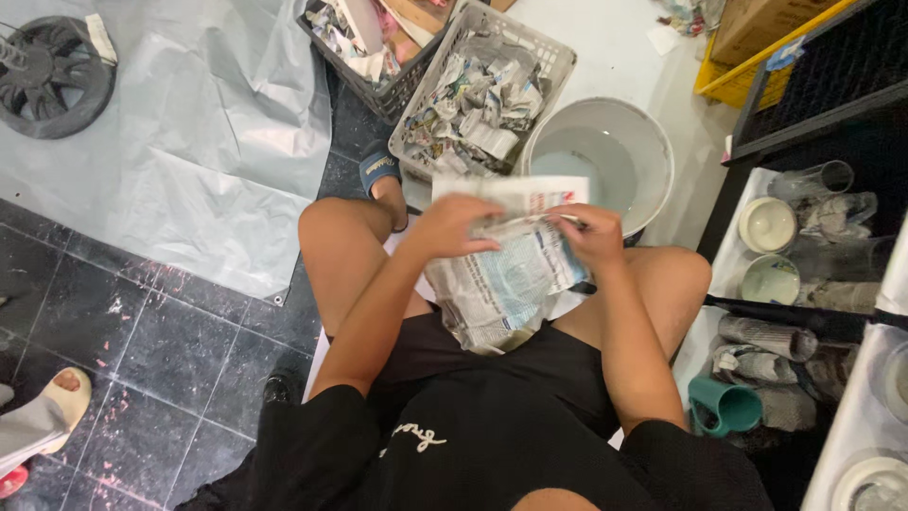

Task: The person sits on a small stool and wraps individual ceramic cups and bowls with newspaper. They unfold a sheet of newspaper, place a ceramic item on it, and fold the paper around the item to create a protective bundle. The wrapped items are placed on a nearby shelf.

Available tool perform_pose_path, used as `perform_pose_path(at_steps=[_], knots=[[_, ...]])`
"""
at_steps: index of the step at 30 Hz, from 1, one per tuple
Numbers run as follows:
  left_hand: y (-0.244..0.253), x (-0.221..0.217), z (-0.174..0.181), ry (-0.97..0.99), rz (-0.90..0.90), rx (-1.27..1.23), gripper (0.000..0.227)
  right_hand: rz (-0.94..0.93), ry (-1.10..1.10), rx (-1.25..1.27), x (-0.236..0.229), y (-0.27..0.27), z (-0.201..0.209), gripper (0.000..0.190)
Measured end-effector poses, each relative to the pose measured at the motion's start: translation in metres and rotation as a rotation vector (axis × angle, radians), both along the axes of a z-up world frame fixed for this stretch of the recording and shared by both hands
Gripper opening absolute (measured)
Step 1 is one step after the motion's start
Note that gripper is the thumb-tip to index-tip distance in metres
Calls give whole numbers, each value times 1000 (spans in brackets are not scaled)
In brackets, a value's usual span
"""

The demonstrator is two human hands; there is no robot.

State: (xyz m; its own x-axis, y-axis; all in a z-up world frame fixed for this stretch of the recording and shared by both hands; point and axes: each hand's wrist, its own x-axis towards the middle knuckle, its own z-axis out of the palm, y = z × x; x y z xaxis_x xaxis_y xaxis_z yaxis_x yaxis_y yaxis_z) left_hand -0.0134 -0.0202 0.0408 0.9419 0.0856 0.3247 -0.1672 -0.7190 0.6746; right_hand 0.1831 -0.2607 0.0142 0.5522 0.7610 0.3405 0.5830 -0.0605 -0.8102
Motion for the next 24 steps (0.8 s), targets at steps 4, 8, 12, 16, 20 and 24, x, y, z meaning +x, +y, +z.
perform_pose_path(at_steps=[4, 8, 12, 16, 20, 24], knots=[[-6, 5, -26, 108, -68, -117, 32, 35, 81, -107, -19, 15, 27, 18], [7, -2, -36, 117, -30, -248, 29, 151, 128, -237, -27, 19, 65, 40], [23, -16, -30, 185, 44, -257, 27, 243, 84, -512, -22, 36, 76, 32], [35, -26, -31, 170, 186, -323, 24, 218, 77, -460, -22, 36, 58, 27], [35, -29, -36, -51, 231, -389, 23, 1, 332, -396, -14, 31, 31, 21], [36, -28, -46, 435, 347, -700, 29, -114, 474, 35, 3, 29, 5, 30]])
